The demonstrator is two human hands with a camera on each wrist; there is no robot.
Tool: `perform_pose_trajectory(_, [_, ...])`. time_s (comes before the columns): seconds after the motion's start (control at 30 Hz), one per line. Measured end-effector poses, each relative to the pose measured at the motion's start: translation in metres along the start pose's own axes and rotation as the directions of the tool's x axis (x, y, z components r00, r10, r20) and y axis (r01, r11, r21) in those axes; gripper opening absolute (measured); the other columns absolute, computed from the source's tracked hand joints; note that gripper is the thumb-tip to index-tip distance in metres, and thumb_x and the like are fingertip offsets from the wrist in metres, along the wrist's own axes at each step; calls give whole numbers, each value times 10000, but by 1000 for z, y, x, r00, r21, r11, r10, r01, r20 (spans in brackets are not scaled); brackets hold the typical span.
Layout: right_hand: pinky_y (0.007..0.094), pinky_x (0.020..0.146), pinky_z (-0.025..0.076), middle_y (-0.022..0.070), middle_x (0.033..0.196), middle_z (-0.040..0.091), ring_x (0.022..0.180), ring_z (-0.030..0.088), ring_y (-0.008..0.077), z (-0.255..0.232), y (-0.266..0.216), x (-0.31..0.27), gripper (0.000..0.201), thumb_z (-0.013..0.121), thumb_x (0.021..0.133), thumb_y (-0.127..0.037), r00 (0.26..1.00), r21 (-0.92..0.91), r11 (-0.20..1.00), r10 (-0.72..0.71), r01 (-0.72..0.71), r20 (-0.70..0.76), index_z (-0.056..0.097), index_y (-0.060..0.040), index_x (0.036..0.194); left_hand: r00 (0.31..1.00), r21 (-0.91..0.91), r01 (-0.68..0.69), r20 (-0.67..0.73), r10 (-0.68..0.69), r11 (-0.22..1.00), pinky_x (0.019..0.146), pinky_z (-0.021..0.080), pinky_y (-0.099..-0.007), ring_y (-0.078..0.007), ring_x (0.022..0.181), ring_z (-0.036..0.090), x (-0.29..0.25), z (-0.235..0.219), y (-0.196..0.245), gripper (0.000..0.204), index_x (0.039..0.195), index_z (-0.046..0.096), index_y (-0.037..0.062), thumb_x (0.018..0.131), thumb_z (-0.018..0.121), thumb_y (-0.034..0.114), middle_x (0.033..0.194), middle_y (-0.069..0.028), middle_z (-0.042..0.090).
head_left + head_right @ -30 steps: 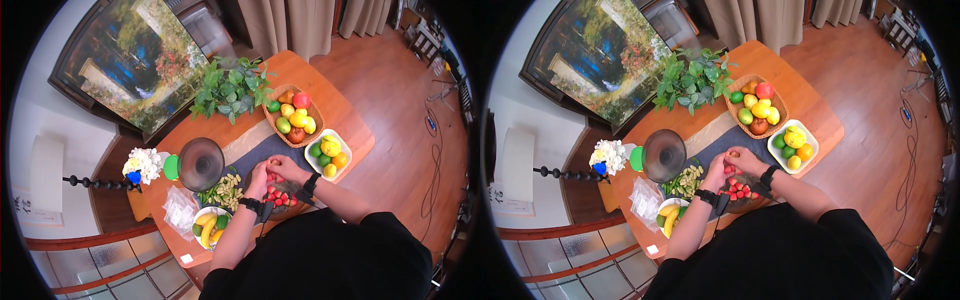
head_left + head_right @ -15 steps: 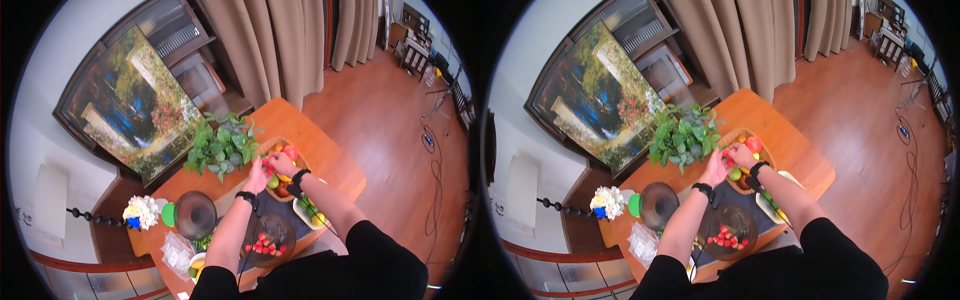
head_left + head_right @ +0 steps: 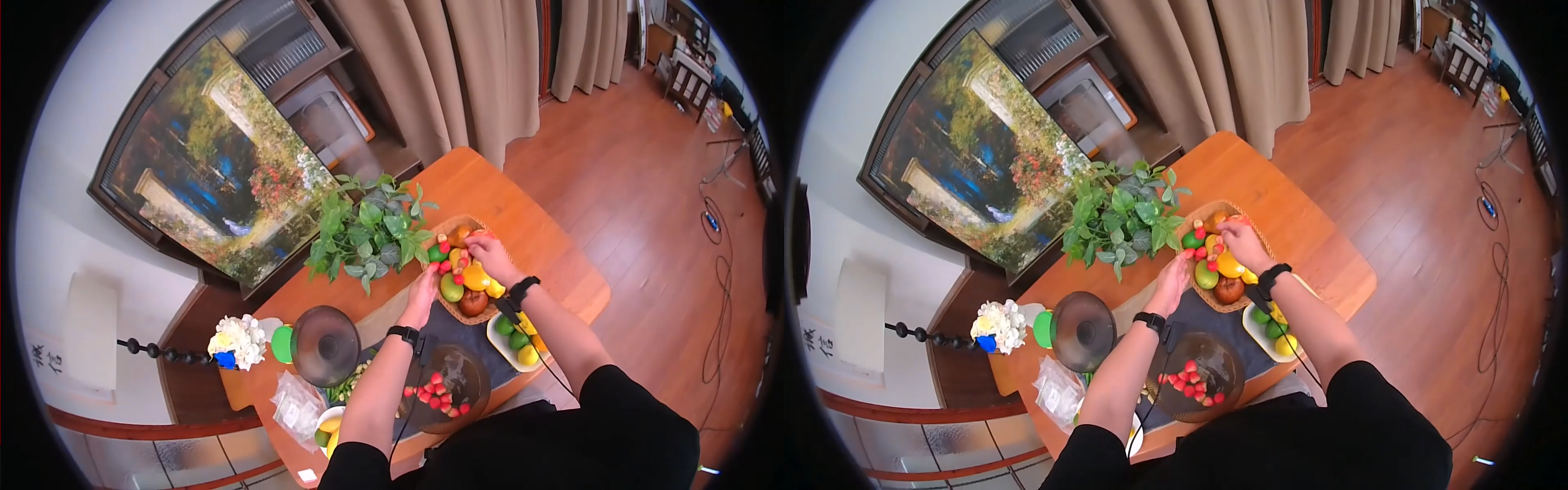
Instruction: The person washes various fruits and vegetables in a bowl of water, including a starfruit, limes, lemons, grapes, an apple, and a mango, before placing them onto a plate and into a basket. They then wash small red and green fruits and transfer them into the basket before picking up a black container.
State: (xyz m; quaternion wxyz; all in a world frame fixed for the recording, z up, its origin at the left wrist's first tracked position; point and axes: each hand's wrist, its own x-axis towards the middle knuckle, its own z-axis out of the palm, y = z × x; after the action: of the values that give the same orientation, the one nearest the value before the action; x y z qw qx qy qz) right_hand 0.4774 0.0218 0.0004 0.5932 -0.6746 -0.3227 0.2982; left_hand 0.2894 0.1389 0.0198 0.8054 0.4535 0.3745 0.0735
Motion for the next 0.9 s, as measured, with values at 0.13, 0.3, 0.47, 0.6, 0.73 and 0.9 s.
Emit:
perform_pose_trajectory(0.13, [275, 844, 493, 39, 989, 669, 935, 618, 116, -9, -14, -56, 251, 556, 945, -93, 1000, 146, 989, 0, 2, -13, 625, 34, 1149, 979, 112, -195, -38, 200, 974, 1069, 427, -394, -258, 1306, 510, -43, -37, -32, 457, 1409, 451, 2, 1050, 443, 284, 1413, -154, 520])
perform_pose_trajectory(0.3, [276, 760, 520, 25, 971, 652, 875, 609, 98, 32, -28, -183, 339, 645, 919, -171, 877, 83, 990, 58, -110, 476, 587, -32, 1222, 965, 476, -211, -39, 260, 854, 782, 524, -283, -152, 913, 644, -146, -73, -86, 272, 1237, 592, 29, 1027, 487, 165, 1124, -60, 666])
perform_pose_trajectory(0.47, [422, 808, 551, 214, 1144, 614, 922, 680, 325, 98, 3, -252, 673, 715, 832, -317, 685, -370, 709, -218, 601, 695, 436, -52, 1384, 852, 969, -246, 207, 480, 18, 952, 489, -415, -344, 1104, 606, -214, -95, -147, 360, 1222, 603, 26, 891, 639, 163, 1219, -195, 614])
perform_pose_trajectory(0.6, [494, 854, 531, 285, 1231, 557, 979, 646, 448, 150, -9, -259, 705, 718, 796, -322, 674, -571, 763, 251, 304, 695, 417, -60, 1378, 892, 981, -194, 174, 417, 5, 981, 462, -447, -395, 1135, 562, -226, -90, -166, 467, 1258, 558, 18, 840, 666, 194, 1218, -233, 576])
perform_pose_trajectory(0.73, [469, 856, 533, 286, 1183, 595, 1021, 644, 435, 177, 18, -271, 529, 683, 784, -246, 754, -734, 648, 373, 205, 540, 508, -29, 1235, 925, 958, -213, 135, 355, 190, 965, 468, -459, -390, 1121, 569, -223, -98, -193, 450, 1246, 545, 25, 834, 655, 167, 1187, -204, 580])
perform_pose_trajectory(0.9, [449, 850, 537, 263, 1010, 683, 983, 670, 390, 168, 28, -287, 553, 741, 702, -232, 606, -660, 748, 498, 62, 620, 578, -13, 1184, 958, 881, -225, 121, 261, 417, 1025, 437, -454, -426, 1209, 520, -225, -96, -215, 493, 1305, 507, 7, 843, 637, 123, 1301, -254, 538])
